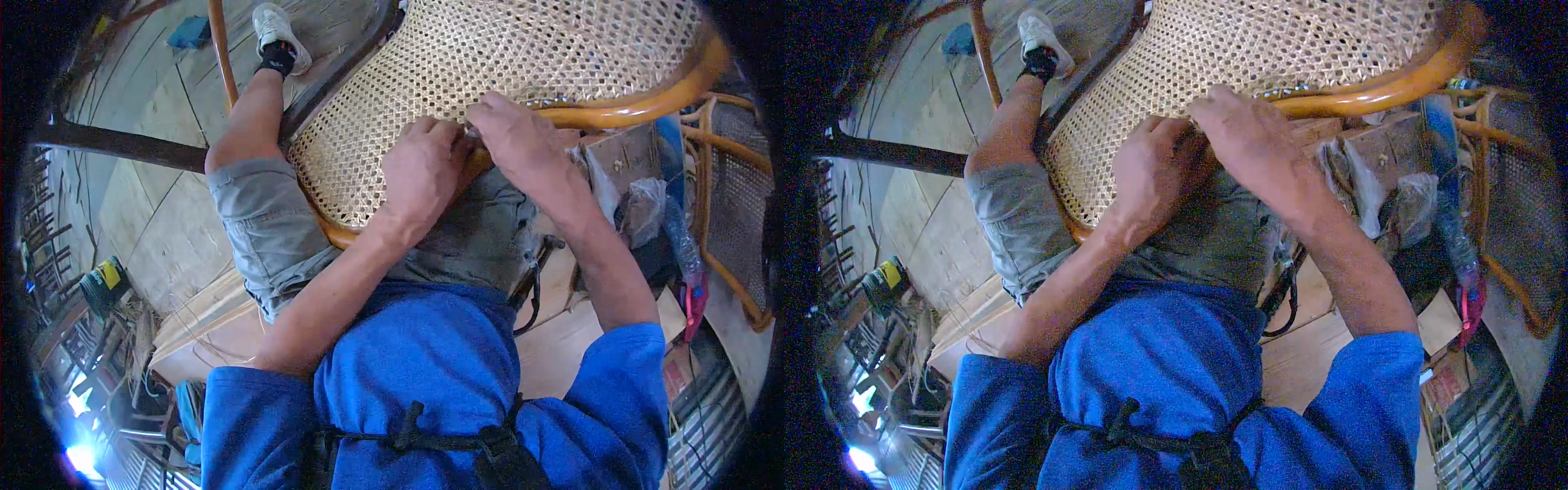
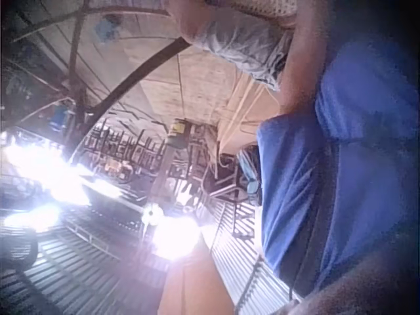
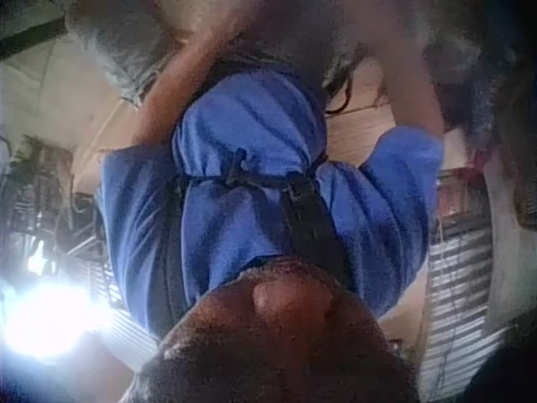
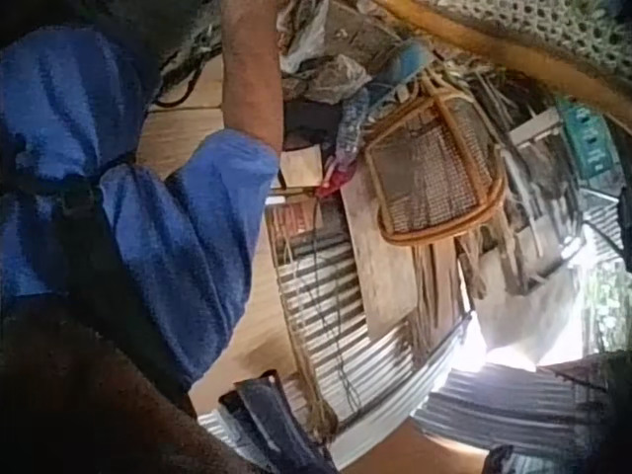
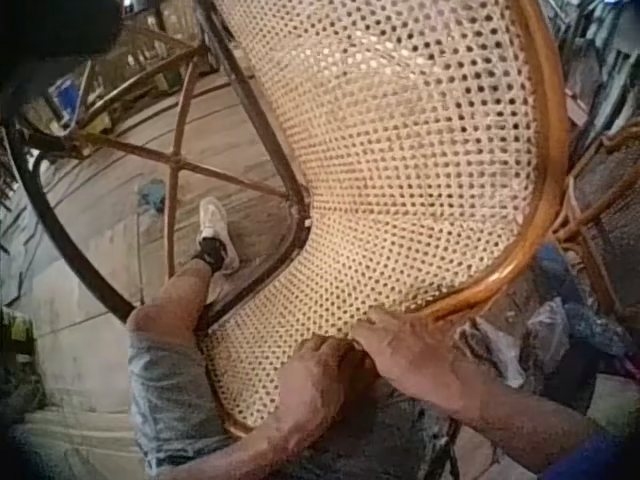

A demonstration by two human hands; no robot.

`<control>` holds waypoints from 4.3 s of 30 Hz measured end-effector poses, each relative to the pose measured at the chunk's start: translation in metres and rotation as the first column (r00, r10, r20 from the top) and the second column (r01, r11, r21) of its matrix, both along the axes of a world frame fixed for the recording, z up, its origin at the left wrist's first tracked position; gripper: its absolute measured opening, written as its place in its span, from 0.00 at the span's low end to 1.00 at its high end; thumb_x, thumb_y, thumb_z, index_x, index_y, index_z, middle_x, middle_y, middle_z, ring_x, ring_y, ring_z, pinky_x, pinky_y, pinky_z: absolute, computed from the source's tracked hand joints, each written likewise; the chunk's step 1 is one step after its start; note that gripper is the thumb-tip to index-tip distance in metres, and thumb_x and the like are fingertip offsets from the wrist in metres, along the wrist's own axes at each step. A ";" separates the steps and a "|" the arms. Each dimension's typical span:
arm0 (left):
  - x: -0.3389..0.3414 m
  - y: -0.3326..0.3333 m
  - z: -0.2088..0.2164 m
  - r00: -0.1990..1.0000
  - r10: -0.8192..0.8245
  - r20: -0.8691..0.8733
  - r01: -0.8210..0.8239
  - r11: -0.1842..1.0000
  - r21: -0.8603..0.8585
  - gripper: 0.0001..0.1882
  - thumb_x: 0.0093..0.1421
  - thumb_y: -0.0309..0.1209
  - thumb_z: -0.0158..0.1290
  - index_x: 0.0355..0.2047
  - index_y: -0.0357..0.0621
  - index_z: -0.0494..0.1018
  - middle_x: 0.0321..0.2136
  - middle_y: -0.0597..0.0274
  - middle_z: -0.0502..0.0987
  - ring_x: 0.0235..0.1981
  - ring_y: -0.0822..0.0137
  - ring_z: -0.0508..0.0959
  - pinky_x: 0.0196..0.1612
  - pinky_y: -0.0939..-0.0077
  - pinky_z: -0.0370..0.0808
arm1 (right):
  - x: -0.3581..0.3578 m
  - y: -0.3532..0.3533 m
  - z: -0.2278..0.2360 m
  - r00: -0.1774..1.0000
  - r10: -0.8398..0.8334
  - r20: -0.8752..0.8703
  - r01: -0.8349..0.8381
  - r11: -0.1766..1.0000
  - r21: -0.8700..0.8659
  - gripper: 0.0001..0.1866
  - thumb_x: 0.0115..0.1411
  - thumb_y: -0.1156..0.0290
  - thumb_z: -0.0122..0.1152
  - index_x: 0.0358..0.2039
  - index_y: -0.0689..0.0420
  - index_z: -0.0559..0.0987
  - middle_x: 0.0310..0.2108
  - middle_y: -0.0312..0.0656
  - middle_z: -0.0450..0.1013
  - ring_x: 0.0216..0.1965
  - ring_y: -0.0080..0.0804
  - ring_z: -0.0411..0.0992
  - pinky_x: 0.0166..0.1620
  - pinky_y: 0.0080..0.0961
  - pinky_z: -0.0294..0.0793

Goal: The person is weaving a cane seat for a wooden chair. They insert thin strips of cane into the frame's grooves and use a hammer to tap them securely into place. The process involves pulling the cane taut and repeating the insertion and hammering steps along the edge of the seat.

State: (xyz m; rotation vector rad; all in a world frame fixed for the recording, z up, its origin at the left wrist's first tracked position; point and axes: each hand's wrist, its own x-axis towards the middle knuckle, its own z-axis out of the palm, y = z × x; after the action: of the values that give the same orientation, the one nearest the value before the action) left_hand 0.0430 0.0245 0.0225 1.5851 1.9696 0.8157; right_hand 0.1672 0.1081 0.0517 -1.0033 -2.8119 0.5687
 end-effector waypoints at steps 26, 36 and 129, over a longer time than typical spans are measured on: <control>0.006 0.008 -0.003 0.920 0.165 0.356 -0.093 0.973 -0.212 0.12 0.48 0.34 0.56 0.28 0.37 0.73 0.22 0.47 0.74 0.26 0.51 0.75 0.32 0.63 0.71 | -0.005 0.010 -0.017 0.958 -0.043 -0.284 -0.046 0.953 -0.299 0.07 0.48 0.74 0.51 0.28 0.63 0.73 0.26 0.52 0.70 0.33 0.49 0.70 0.37 0.38 0.69; 0.005 0.002 -0.015 0.995 0.032 0.097 -0.023 0.996 -0.092 0.11 0.51 0.32 0.53 0.28 0.36 0.73 0.25 0.48 0.75 0.27 0.55 0.76 0.32 0.65 0.72 | -0.005 0.024 -0.010 0.964 -0.079 -0.254 -0.037 0.906 -0.421 0.09 0.51 0.73 0.52 0.32 0.63 0.72 0.29 0.48 0.72 0.34 0.42 0.72 0.39 0.32 0.69; -0.038 0.047 0.016 0.886 -0.172 0.431 0.414 0.711 -0.568 0.15 0.53 0.32 0.48 0.40 0.39 0.73 0.25 0.66 0.74 0.25 0.76 0.72 0.28 0.82 0.70 | 0.031 0.010 -0.024 0.967 0.041 -0.252 -0.025 0.997 0.067 0.09 0.48 0.72 0.55 0.33 0.57 0.75 0.29 0.41 0.70 0.35 0.40 0.69 0.40 0.32 0.69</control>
State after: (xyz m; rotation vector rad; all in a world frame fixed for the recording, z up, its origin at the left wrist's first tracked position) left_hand 0.0047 0.0717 0.0388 1.1784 1.4423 0.2001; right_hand 0.1980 0.1176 0.0278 -0.8093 -2.6074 0.5629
